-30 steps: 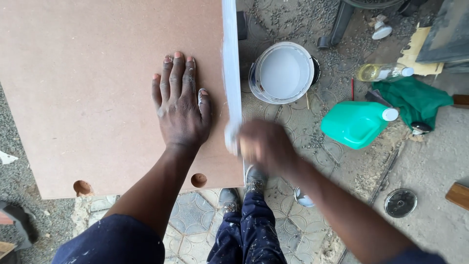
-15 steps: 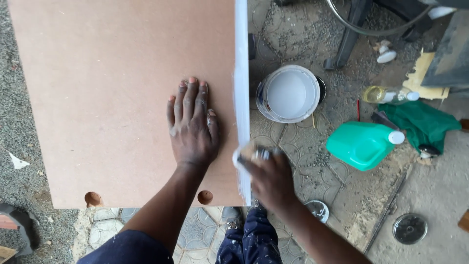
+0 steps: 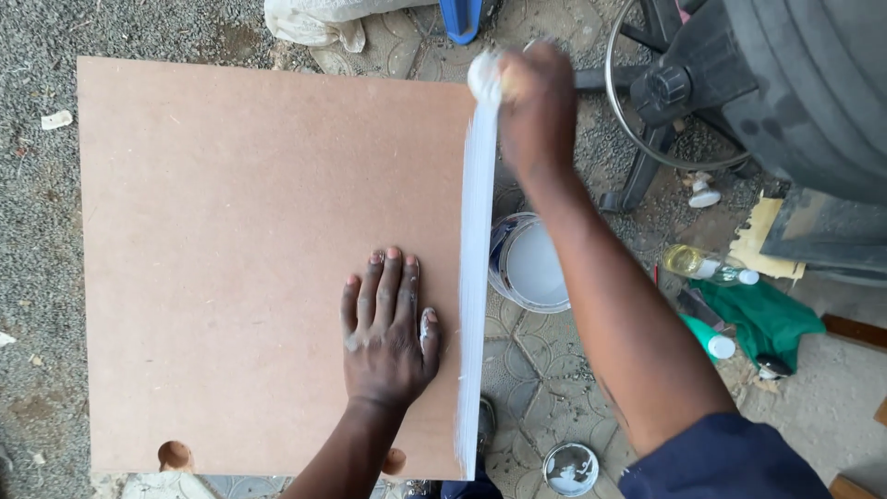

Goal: The person paints the edge of a wooden panel using a small cloth or sponge, dipping it into a paint bucket and wiping it along the side of the panel while holding the top surface with the other hand.

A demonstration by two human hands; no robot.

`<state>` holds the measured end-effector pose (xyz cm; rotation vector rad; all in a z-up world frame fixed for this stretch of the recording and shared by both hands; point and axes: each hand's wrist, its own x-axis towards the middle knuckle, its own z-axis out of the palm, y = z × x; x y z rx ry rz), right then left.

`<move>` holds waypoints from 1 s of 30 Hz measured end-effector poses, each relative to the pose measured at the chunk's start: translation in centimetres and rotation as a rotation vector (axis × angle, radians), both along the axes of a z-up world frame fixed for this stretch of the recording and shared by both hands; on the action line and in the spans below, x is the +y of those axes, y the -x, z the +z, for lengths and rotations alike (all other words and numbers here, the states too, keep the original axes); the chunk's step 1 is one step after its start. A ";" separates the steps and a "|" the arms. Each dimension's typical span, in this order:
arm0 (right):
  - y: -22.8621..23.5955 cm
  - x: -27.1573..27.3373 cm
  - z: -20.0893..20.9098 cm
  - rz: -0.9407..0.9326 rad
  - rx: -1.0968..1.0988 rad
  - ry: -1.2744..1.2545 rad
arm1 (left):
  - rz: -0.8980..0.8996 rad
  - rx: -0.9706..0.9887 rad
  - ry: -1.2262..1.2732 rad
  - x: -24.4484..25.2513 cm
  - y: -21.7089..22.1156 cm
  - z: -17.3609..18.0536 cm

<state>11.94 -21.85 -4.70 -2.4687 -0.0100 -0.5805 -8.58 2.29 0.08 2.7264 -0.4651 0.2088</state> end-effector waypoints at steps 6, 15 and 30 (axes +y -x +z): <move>-1.6 -4.8 -3.5 -0.388 0.375 -1.300 | 0.002 -0.001 -0.031 -0.1 -0.2 -0.2; 2.0 -2.6 -13.2 -0.042 0.468 -1.935 | -0.009 0.028 -0.094 -0.4 -0.1 -0.1; 16.4 1.4 -6.4 0.074 0.939 -1.559 | -0.039 0.006 -0.132 -0.3 0.3 -0.8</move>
